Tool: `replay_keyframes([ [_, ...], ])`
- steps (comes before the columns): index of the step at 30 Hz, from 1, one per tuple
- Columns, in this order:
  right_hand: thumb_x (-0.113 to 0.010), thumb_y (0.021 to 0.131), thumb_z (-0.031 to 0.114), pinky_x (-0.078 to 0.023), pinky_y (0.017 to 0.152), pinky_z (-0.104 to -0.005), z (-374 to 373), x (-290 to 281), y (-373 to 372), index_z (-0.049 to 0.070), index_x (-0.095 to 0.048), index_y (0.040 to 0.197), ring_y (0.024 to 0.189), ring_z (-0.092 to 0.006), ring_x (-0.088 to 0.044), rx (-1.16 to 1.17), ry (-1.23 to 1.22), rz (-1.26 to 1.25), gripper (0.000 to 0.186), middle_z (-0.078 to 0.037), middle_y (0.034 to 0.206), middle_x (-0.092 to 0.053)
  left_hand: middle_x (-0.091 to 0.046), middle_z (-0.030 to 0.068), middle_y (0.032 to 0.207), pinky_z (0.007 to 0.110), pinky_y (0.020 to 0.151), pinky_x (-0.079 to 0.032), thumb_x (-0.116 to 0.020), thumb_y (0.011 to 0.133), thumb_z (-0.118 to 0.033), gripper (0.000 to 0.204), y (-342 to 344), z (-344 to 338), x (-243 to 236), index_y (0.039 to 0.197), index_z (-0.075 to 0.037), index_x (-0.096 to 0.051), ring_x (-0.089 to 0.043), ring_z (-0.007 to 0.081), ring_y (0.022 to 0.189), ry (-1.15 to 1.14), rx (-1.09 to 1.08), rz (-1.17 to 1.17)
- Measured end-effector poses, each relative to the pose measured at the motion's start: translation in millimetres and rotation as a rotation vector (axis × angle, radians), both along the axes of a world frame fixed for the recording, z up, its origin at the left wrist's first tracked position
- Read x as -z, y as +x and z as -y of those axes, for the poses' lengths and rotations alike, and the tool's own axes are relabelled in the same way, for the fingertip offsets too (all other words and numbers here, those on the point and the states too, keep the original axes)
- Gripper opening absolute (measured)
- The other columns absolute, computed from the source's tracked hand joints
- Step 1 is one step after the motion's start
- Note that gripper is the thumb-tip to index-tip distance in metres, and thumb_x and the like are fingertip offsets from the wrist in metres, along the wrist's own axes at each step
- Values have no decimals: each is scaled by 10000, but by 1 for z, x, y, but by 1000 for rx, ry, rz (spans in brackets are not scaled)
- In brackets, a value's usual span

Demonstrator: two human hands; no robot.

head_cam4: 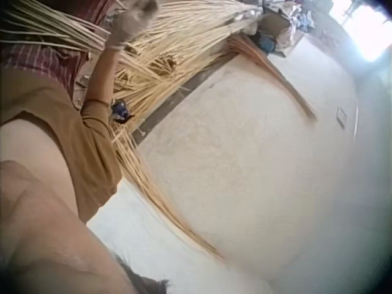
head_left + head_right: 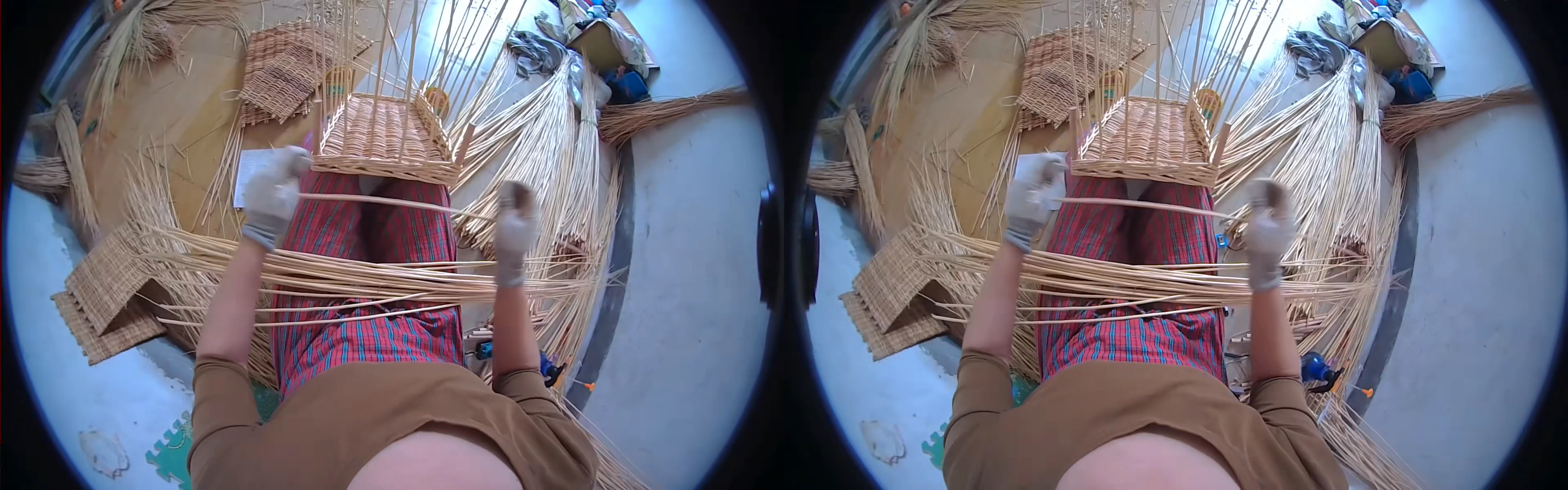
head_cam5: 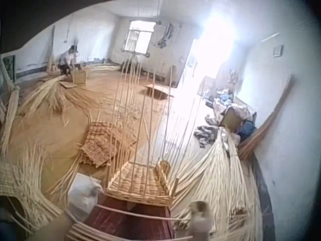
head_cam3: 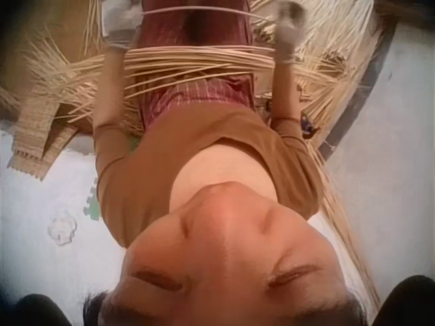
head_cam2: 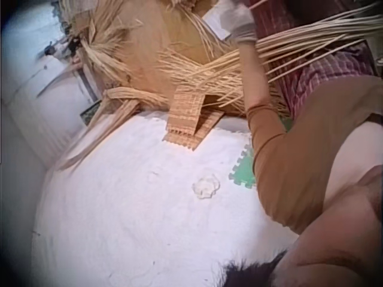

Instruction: Weaving a large flat basket or mat using long, thin reeds or bamboo strips.

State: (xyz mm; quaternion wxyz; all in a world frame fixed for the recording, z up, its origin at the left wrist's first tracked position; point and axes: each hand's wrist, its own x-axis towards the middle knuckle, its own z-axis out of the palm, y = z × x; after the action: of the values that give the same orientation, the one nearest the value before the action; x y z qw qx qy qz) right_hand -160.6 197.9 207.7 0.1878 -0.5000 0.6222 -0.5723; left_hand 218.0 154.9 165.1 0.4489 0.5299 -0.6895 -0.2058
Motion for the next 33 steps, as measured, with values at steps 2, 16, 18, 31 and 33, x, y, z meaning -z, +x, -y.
replay_keyframes([
  [2, -714, 924, 87, -549, 673, -281, -13, 21, 37, 51, -685, 993, 773, -121, -643, -383, 154, 60, 83, -31, 902, -694, -697, 128, 911, 419, 677, -528, -590, 990, -241, 138, -53, -8, -24, 1016, -122, -656, -680, 354, 809, 73, -161, 312],
  [16, -518, 1057, 185, -470, 623, -195, -65, 27, 99, 11, -633, 1242, 671, -28, -525, -770, 635, 209, 279, 21, 784, -607, -693, 82, 852, 412, 764, -511, -709, 859, -358, 229, -49, -31, 26, 953, -150, -712, -662, 312, 829, 69, 404, 317],
  [18, -509, 1058, 280, -479, 568, -198, -66, 11, 100, 23, -663, 1155, 624, -44, -566, -834, 878, 335, 316, 1, 767, -638, -691, 109, 865, 422, 741, -529, -703, 874, -319, 215, -52, -29, 24, 975, -129, -705, -674, 330, 809, 173, 264, 43],
  [31, -545, 1040, 275, -559, 709, -277, -62, 20, 90, 17, -442, 1407, 867, -153, -650, -876, 663, 570, 460, -109, 1046, -649, -616, 112, 840, 469, 686, -514, -603, 937, -335, 217, -60, -46, -15, 869, -146, -684, -641, 351, 765, 99, 231, 218],
  [33, -600, 999, 138, -570, 802, -341, -41, 18, 77, 56, -395, 1425, 981, -219, -654, -757, 408, 330, 479, -111, 1150, -634, -638, 118, 884, 472, 704, -521, -568, 969, -343, 227, -72, -42, -18, 953, -138, -663, -651, 357, 803, -27, 390, 158],
])
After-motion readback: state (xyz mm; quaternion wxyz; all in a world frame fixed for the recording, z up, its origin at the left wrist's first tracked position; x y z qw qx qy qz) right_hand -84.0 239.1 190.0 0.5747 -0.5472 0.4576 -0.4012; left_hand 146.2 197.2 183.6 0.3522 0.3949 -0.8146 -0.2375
